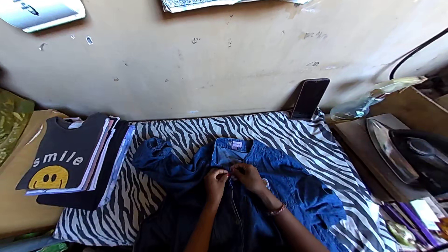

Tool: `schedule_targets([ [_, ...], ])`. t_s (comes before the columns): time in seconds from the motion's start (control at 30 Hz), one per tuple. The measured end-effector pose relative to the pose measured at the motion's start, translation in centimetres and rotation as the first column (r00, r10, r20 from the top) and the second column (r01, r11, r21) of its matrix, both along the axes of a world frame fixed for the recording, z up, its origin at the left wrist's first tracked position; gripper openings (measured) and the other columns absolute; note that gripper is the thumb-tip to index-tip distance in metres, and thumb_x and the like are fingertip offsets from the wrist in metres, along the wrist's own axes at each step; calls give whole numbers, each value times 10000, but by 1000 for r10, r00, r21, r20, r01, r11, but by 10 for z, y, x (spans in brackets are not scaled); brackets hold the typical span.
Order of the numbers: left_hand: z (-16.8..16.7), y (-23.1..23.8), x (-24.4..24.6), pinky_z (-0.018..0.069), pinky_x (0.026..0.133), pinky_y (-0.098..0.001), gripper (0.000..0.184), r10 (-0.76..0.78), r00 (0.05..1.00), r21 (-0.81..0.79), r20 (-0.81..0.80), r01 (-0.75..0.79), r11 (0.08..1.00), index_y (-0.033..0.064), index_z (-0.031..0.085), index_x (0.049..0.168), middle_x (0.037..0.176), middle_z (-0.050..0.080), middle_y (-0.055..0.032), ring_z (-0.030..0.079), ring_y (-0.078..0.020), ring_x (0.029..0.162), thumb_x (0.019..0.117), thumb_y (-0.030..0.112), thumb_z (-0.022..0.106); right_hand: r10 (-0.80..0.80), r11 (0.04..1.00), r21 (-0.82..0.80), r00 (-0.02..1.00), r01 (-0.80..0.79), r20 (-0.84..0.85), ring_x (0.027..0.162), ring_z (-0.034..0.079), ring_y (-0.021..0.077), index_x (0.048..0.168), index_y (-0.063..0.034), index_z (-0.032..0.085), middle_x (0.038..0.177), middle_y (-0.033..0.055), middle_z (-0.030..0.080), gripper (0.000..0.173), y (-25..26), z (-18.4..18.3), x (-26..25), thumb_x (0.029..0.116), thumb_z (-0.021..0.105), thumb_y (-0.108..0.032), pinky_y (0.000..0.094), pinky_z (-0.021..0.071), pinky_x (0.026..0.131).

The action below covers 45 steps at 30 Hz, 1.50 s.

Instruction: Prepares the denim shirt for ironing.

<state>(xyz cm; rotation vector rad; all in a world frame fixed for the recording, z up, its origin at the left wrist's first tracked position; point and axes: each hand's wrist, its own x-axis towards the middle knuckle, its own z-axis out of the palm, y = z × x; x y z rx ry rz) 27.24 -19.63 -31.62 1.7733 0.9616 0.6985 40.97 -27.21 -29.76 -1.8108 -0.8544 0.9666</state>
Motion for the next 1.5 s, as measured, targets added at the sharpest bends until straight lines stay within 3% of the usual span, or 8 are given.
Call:
schedule_targets([
  [0.33,-10,-14,5,590,725,-259,140,26,996,143,89,-39,989,-64,713,979,916,730,-142,706,-134,764,852,-4,719,-131,991,-30,991,130,-25,677,653,131,951,9,672,805,74,677,126,5,-5,-3,870,723,-73,336,565,693],
  [0.63,30,25,9,567,726,-275,124,-162,985,-571,66,171,803,-78,624,1078,919,663,-82,651,-102,751,995,8,592,67,902,423,942,84,-329,673,659,31,942,-66,627,796,-55,703,137,-1,-31,14,878,645,54,217,574,661],
  [0.87,67,-33,-23,562,851,-494,444,-214,898,12,-384,237,971,-106,585,1219,987,683,-225,689,-344,910,964,245,679,-141,964,262,919,43,368,776,718,188,1048,37,682,922,135,723,195,-24,12,-10,899,721,-83,333,614,725],
  [1.0,77,-73,-32,504,1010,-486,508,-364,675,-202,-642,310,929,-64,549,1329,1265,627,-245,629,-362,1178,948,249,671,207,976,-134,936,-174,286,892,725,311,1099,41,707,975,187,734,215,-65,30,-45,948,675,-109,492,582,857],
  [1.1,67,-74,-30,477,1050,-463,421,-397,593,-267,-700,298,916,-61,558,1329,1310,606,-242,601,-352,1235,994,192,586,200,962,-237,945,-138,258,950,718,324,1161,38,683,1040,190,724,269,-72,12,-58,945,687,-124,504,568,896],
  [1.2,65,-72,-38,493,1014,-459,351,-379,637,-245,-672,292,925,-64,612,1258,1217,649,-233,637,-347,1150,988,157,578,135,976,-205,942,-73,307,963,719,330,1204,37,671,1084,197,717,271,-78,10,-68,986,642,-122,492,575,893],
  [1.3,50,-68,-53,570,808,-412,233,-225,869,-119,-441,192,974,-81,678,1099,963,705,-201,701,-281,859,920,43,594,90,994,-93,901,-56,423,983,722,380,1142,45,722,1110,240,707,224,-83,4,-72,997,591,-64,518,587,878],
  [1.5,43,-61,-73,592,777,-344,300,-149,968,-461,-204,39,887,-64,595,1239,1082,675,-159,695,-174,868,951,23,592,233,955,-275,862,-114,451,1031,704,391,1144,36,717,1150,245,688,249,-73,19,-76,995,636,-146,514,577,889],
])
